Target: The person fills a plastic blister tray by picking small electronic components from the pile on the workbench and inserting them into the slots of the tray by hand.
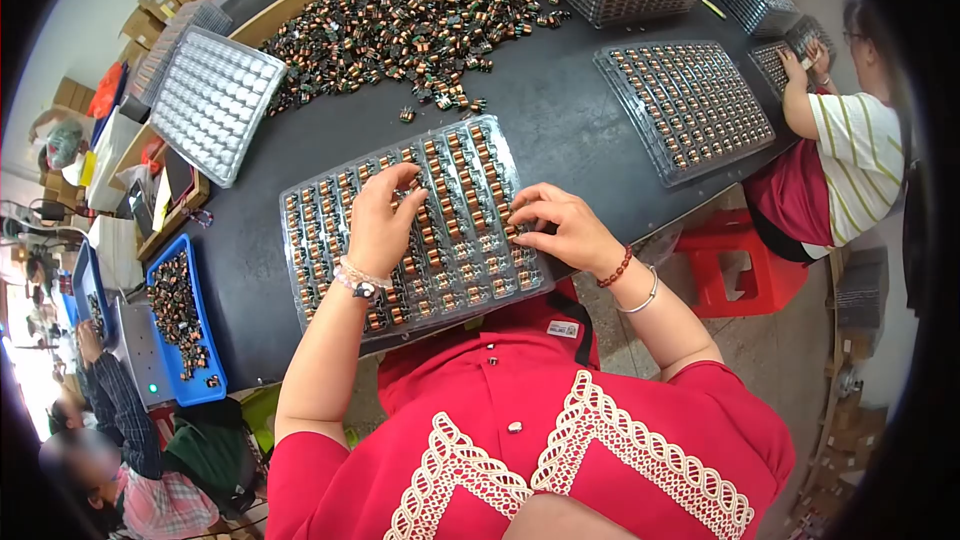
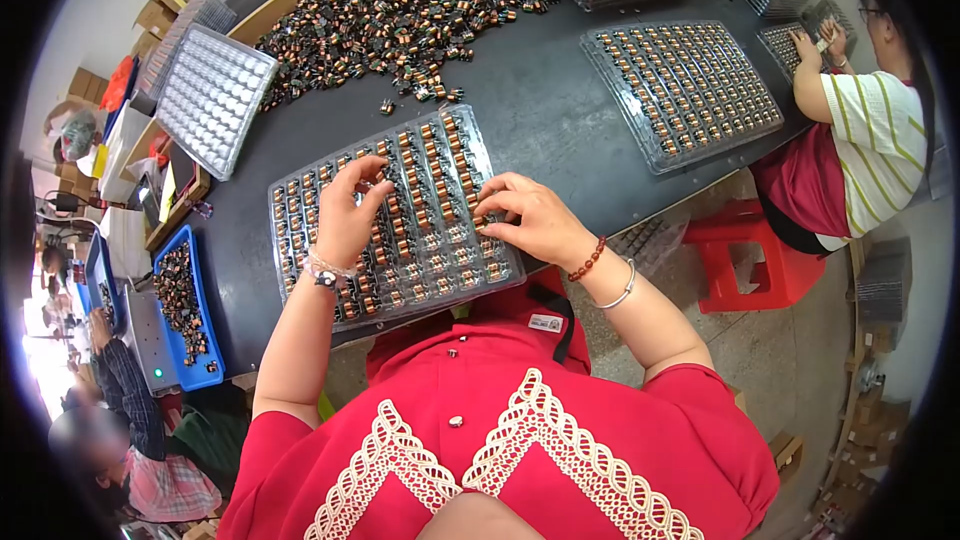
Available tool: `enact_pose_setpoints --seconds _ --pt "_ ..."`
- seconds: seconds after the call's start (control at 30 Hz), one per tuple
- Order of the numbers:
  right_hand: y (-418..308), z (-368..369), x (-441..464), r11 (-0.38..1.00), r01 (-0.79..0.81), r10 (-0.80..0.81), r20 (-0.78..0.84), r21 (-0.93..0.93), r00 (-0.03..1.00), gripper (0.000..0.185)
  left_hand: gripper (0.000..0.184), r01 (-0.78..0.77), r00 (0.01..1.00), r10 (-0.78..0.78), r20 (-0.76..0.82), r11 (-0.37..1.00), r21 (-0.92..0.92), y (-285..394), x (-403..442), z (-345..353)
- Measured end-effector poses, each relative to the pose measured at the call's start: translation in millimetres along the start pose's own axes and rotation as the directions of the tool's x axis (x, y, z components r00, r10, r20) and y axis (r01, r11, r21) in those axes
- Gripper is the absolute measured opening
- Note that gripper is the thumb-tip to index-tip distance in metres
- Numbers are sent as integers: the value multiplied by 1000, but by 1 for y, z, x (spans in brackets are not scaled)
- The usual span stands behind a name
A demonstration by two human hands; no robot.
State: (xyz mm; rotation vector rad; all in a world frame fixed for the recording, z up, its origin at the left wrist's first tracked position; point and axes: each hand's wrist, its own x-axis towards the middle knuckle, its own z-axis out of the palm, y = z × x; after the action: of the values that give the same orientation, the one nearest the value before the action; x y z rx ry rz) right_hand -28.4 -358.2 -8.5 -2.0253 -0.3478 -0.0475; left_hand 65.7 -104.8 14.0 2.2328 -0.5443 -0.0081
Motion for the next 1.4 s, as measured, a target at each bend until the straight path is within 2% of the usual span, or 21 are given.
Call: enact_pose_setpoints --seconds 0.1,0.2,0.23,0.33,0.43,0.5,0.57,0.67,0.73,0.83,0.97,1.03,1.1,1.13,1.23,1.33,1.4 --pt "-5 -4 5 999 21 -19 -55 31 998 20 29 -38 999 37 -28 999 -36 -5 -1 -2" --pt "12 -10 32 991 110 -127 -267 -76 955 16 28 -11 1000 9 -30 998 -69 -7 -2 -1" --pt "16 -14 49 994 62 -86 -287 -93 954 16 28 -8 1000 6 -27 997 -74 -7 -2 0" --pt "48 -21 111 943 22 -124 -292 -332 948 19 28 -8 1000 8 -4 998 -68 -7 -7 -1" --pt "64 -21 150 866 -35 -69 -189 -499 980 25 28 -29 999 27 -33 999 -37 -4 -15 -1" --pt "63 -22 164 842 -188 145 -124 -506 982 24 26 -88 996 89 -9 995 40 2 -24 -3" --pt "55 -22 167 881 -238 201 -134 -408 970 22 25 -159 986 155 66 986 58 10 -32 2" --pt "61 -22 165 869 -224 183 -134 -441 974 22 27 -259 955 243 170 962 82 18 -40 14" --pt "65 -22 156 895 -142 45 -231 -422 972 20 29 -279 948 257 186 954 105 19 -41 21" --pt "50 -28 135 944 -79 -8 -262 -321 965 20 27 -281 947 249 203 948 146 24 -39 19" --pt "22 -20 99 953 132 -195 -218 -273 956 20 25 -267 946 211 247 938 221 28 -39 19" --pt "12 -12 83 954 140 -201 -217 -266 955 21 23 -268 947 211 243 935 233 30 -39 19" --pt "6 -6 71 923 235 -300 -189 -304 935 16 26 -242 951 172 258 932 268 32 -40 17" --pt "5 -3 65 941 201 -252 -168 -272 953 17 26 -244 950 174 258 930 273 33 -40 17" --pt "2 0 56 951 206 -244 -149 -232 958 23 33 -279 953 242 183 936 213 28 -33 11" --pt "-3 2 51 951 194 -230 -133 -241 964 23 23 -247 966 258 -14 939 240 0 2 8" --pt "-8 5 49 949 202 -233 -107 -240 967 22 25 -165 975 201 -99 943 290 -23 44 7"
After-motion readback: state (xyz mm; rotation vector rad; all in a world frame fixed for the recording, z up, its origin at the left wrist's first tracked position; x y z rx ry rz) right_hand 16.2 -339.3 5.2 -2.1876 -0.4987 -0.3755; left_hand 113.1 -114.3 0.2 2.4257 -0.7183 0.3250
